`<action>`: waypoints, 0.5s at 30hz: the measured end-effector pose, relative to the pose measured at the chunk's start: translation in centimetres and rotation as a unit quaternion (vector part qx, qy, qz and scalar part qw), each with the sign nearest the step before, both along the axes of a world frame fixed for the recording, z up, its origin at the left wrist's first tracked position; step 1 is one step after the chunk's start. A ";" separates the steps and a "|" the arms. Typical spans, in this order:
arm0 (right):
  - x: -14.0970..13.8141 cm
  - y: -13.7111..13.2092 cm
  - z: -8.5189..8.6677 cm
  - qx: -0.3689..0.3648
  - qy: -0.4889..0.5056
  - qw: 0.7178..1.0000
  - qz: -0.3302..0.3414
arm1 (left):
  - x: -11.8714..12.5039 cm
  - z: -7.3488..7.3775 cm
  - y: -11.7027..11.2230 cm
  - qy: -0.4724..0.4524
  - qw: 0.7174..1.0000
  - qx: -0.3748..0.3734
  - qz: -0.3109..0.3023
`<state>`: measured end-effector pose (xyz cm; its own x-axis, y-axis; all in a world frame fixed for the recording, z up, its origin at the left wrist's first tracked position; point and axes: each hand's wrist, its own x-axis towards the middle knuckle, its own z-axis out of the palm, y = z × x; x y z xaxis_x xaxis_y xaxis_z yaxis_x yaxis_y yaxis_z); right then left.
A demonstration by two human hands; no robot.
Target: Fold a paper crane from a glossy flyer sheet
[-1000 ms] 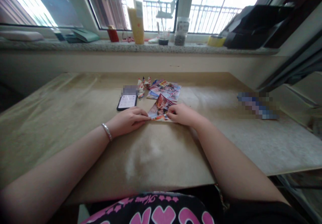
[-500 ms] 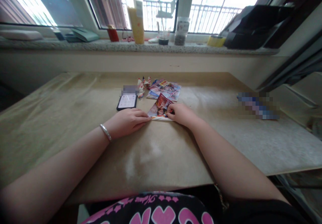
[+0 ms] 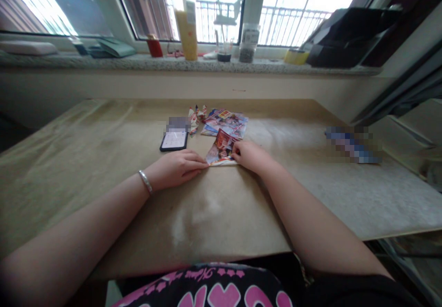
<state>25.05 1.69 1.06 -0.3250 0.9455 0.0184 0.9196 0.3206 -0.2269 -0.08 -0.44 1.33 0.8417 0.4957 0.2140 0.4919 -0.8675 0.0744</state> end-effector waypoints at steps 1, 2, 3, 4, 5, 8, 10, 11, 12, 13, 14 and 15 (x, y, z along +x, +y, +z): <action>0.2 0.0 0.1 0.003 -0.014 1.000 -0.003 | 0.1 -0.1 0.0 -0.005 1.000 -0.003 -0.011; 0.4 0.0 0.2 0.009 -0.026 1.000 0.000 | 0.2 -0.2 -0.1 -0.008 1.000 -0.003 -0.018; 0.6 0.0 0.3 0.021 -0.036 0.999 0.008 | 0.3 -0.3 -0.2 -0.010 1.000 -0.002 -0.021; 0.7 0.0 0.3 0.037 -0.045 0.998 0.020 | 0.4 -0.4 -0.2 -0.012 1.000 0.001 -0.020; 0.6 0.0 0.3 0.055 -0.052 0.997 0.034 | 0.5 -0.4 -0.3 -0.012 1.000 0.002 -0.018; -0.2 -0.5 0.4 0.102 -0.056 0.990 0.083 | 0.5 -0.5 -0.4 -0.009 1.000 -0.001 -0.012; -1.1 -1.0 0.4 0.112 -0.039 0.984 0.134 | 0.5 -0.4 -0.4 -0.007 1.000 -0.002 -0.011; -1.6 -1.3 0.4 0.117 -0.035 0.981 0.148 | 0.5 -0.4 -0.4 -0.005 1.000 -0.002 -0.012; -2.0 -1.6 0.4 0.115 -0.032 0.980 0.157 | 0.5 -0.3 -0.4 -0.003 1.000 -0.002 -0.013; -2.3 -1.7 0.3 0.115 -0.028 0.980 0.159 | 0.5 -0.3 -0.4 -0.003 1.000 -0.003 -0.014; -2.5 -1.9 0.2 0.111 -0.024 0.980 0.162 | 0.5 -0.3 -0.4 -0.003 1.000 -0.005 -0.014; -2.7 -1.9 0.1 0.107 -0.013 0.981 0.158 | 0.5 -0.3 -0.4 -0.005 1.000 -0.007 -0.014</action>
